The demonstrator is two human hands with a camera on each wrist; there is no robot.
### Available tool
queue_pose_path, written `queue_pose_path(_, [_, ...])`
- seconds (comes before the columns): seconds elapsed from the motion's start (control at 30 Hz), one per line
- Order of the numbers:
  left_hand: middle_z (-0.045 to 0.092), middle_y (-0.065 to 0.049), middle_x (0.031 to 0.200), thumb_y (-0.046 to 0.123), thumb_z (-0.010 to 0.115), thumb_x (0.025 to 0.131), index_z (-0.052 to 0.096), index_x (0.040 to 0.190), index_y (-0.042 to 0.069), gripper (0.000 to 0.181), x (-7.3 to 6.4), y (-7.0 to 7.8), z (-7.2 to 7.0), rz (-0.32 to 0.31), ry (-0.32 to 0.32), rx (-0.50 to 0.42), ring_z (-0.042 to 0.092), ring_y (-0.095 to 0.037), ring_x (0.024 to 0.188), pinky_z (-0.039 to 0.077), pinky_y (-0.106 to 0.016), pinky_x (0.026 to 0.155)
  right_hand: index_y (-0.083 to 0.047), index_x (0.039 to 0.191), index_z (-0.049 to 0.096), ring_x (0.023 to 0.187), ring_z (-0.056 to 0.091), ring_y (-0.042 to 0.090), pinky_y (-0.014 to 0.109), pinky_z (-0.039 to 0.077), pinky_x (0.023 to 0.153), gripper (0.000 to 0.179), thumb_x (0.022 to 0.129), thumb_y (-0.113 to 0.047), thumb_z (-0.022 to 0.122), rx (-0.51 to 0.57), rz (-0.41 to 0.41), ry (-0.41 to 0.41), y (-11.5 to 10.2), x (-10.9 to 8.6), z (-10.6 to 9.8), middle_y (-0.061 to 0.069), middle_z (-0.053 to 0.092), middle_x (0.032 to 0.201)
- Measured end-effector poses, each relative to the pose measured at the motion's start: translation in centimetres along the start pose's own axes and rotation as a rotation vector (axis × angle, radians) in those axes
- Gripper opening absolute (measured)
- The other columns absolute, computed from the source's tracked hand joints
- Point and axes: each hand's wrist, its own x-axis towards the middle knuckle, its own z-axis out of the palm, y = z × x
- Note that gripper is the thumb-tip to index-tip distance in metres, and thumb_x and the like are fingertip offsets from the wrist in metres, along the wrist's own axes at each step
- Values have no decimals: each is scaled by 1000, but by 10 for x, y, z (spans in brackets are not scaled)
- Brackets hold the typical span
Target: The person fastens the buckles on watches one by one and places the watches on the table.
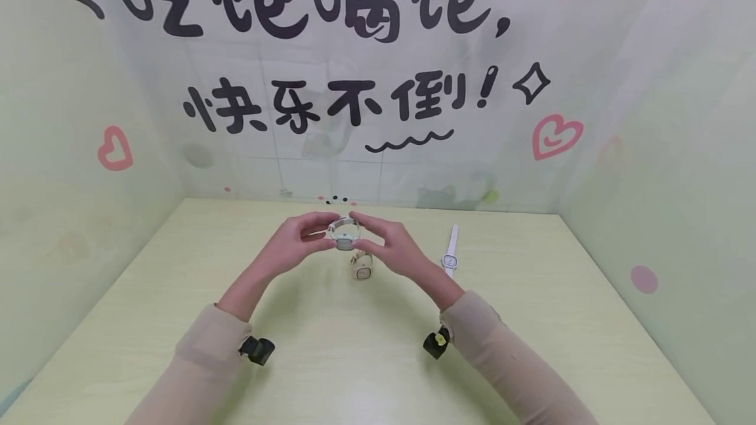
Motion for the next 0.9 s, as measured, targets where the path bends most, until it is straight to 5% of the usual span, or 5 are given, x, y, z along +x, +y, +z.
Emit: queue_pose_path(0.9, [60,-24,137,14,68,93,55,136,-5,49,14,-31,-1,-44,-36,315,58,-40,127,47,-49,110,-10,144,53,137,52,26,46,44,113,53,95,-24,68,-112,149,-115,23,18,20,9,58,144])
